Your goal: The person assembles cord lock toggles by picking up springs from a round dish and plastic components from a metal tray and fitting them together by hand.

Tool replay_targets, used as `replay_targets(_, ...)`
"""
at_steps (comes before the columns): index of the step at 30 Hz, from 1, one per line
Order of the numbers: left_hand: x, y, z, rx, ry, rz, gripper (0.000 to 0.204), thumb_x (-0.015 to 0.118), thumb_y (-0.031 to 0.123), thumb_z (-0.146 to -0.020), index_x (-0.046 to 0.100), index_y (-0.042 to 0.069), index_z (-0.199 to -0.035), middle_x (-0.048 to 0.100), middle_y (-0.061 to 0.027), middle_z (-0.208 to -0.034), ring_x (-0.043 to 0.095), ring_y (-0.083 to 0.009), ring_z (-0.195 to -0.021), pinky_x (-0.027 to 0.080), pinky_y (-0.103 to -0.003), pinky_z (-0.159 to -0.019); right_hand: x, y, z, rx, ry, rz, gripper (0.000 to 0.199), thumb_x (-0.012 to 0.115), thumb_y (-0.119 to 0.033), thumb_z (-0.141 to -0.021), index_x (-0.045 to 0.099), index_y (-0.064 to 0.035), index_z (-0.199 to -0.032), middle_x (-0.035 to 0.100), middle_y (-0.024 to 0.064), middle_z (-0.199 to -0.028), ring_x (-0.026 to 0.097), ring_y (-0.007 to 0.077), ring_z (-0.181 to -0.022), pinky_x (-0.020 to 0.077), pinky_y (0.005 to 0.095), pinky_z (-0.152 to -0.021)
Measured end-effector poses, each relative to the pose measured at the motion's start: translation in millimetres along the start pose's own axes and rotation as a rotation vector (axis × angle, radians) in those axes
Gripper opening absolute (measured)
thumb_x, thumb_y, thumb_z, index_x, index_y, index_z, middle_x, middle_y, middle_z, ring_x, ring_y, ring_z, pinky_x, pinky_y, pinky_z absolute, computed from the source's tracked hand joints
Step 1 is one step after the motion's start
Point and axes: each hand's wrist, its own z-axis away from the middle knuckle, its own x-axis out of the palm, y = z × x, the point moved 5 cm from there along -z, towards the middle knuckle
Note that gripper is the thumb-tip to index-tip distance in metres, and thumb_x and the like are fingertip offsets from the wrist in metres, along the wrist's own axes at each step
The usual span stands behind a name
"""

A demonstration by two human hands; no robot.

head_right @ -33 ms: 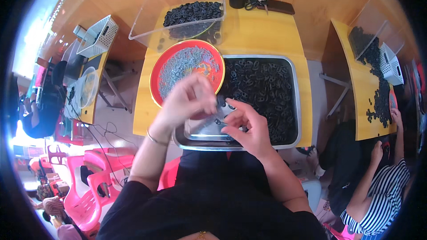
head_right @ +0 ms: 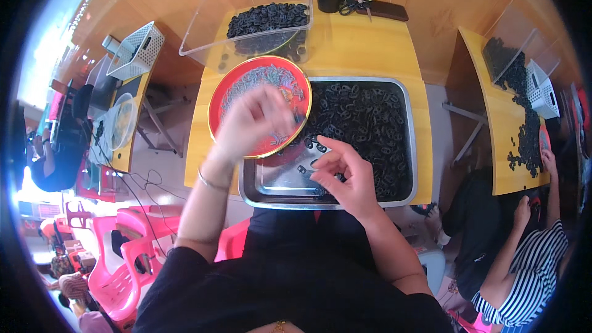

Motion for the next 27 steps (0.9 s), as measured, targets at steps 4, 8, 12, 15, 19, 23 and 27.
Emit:
replay_targets(4,-63.0,59.2,-57.2,0.391,0.399,-0.67,0.019,0.061,0.002,-0.078,0.061,0.002,-0.098,0.064,-0.0084,-0.079,0.062,-0.0155,-0.071,0.05,-0.026,-0.064,-5.5,3.3,3.0,0.055,0.016,-0.043,0.031,0.06,0.003,-0.078,0.056,-0.0007,-0.109,0.06,0.0036,-0.077,0.057,0.007,-0.067,0.0467,0.0203,-0.062)
replay_targets(8,-47.7,54.1,-48.2,0.501,0.299,-0.976,0.013,0.061,0.005,-0.075,0.064,0.003,-0.088,0.063,-0.0118,-0.082,0.062,-0.0257,-0.071,0.051,-0.032,-0.063,-7.3,12.3,3.8,0.0,-0.004,0.165,0.022,0.062,0.0,-0.077,0.062,-0.0017,-0.099,0.061,0.0053,-0.076,0.057,0.0083,-0.064,0.0459,0.0208,-0.058)
replay_targets(12,-39.1,0.2,-31.7,0.349,0.034,-1.147,0.01,0.059,0.006,-0.074,0.064,0.004,-0.083,0.062,-0.0128,-0.084,0.061,-0.03,-0.072,0.05,-0.037,-0.065,-1.8,11.5,6.9,-0.074,-0.05,0.325,0.015,0.065,-0.002,-0.076,0.065,-0.0035,-0.09,0.061,0.0061,-0.075,0.056,0.0109,-0.06,0.0441,0.0214,-0.054)
replay_targets(15,-39.0,-23.0,-21.5,0.215,0.012,-1.21,0.013,0.061,0.005,-0.072,0.065,0.004,-0.085,0.061,-0.014,-0.08,0.06,-0.0304,-0.073,0.048,-0.036,-0.068,0.9,15.3,7.9,-0.098,-0.074,0.348,0.014,0.065,-0.002,-0.076,0.066,-0.0033,-0.089,0.061,0.0061,-0.074,0.056,0.0114,-0.059,0.0438,0.0219,-0.053)
replay_targets(19,-37.0,-30.7,-19.3,0.142,0.008,-1.295,0.01,0.061,0.01,-0.072,0.064,0.004,-0.079,0.061,-0.0133,-0.079,0.06,-0.0305,-0.075,0.047,-0.038,-0.068,1.5,15.6,7.6,-0.112,-0.061,0.347,0.012,0.065,-0.003,-0.075,0.066,-0.0031,-0.088,0.061,0.0065,-0.074,0.055,0.0118,-0.058,0.0438,0.0225,-0.053)
replay_targets(23,-33.0,-35.7,-24.8,0.092,-0.048,-1.339,0.009,0.06,0.011,-0.072,0.064,0.003,-0.075,0.06,-0.0135,-0.077,0.059,-0.0308,-0.074,0.047,-0.039,-0.068,-1.5,18.3,7.2,-0.106,-0.04,0.335,0.011,0.065,-0.002,-0.075,0.066,-0.0031,-0.086,0.061,0.0066,-0.074,0.055,0.0117,-0.058,0.0436,0.0223,-0.052)
replay_targets(27,-28.8,-36.2,-24.9,0.151,-0.037,-1.363,0.008,0.057,0.008,-0.071,0.063,0.003,-0.073,0.06,-0.0154,-0.076,0.06,-0.0318,-0.071,0.049,-0.041,-0.066,-4.0,17.8,7.3,-0.075,-0.022,0.331,0.012,0.064,-0.001,-0.075,0.066,-0.0031,-0.086,0.061,0.0063,-0.074,0.056,0.0111,-0.059,0.0434,0.0212,-0.053)
